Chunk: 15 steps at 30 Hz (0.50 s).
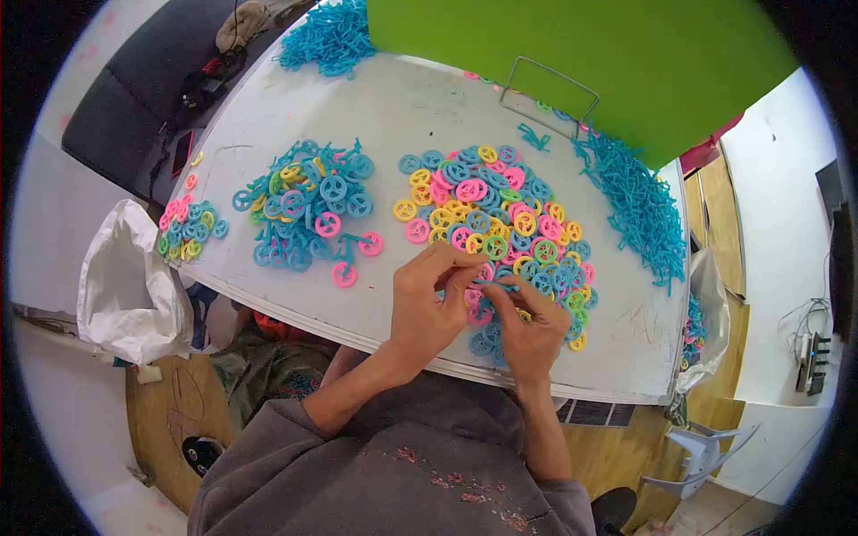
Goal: Manually connecting and assembling colorful plastic toy rings and shapes at a workbench.
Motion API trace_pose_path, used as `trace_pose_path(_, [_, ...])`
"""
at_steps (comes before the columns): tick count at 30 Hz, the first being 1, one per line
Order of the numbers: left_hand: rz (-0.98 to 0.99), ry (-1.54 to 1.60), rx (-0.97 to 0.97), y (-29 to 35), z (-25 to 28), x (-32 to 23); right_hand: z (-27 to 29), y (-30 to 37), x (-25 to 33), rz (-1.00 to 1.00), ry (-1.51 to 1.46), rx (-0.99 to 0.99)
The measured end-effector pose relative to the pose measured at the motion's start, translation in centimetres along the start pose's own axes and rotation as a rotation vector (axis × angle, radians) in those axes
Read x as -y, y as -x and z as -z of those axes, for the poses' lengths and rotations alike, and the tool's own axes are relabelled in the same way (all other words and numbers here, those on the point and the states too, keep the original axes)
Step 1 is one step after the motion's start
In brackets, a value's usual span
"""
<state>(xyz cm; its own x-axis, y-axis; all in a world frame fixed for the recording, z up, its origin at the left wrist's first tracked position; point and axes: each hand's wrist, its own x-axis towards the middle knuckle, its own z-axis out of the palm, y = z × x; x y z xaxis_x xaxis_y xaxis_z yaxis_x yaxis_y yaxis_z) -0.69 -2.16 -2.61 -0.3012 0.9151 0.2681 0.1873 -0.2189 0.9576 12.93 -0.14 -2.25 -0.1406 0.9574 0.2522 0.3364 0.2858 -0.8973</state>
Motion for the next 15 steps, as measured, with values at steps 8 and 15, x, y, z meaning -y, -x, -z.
trace_pose_path(8, [0.251,0.275,-0.042,0.4,-0.8,-0.7,-0.9,0.2,1.5,-0.228,-0.18,-0.097])
trace_pose_path(15, [0.257,0.364,-0.061,0.5,-0.9,-0.1,-1.4,0.2,0.6,0.003,-0.007,-0.176])
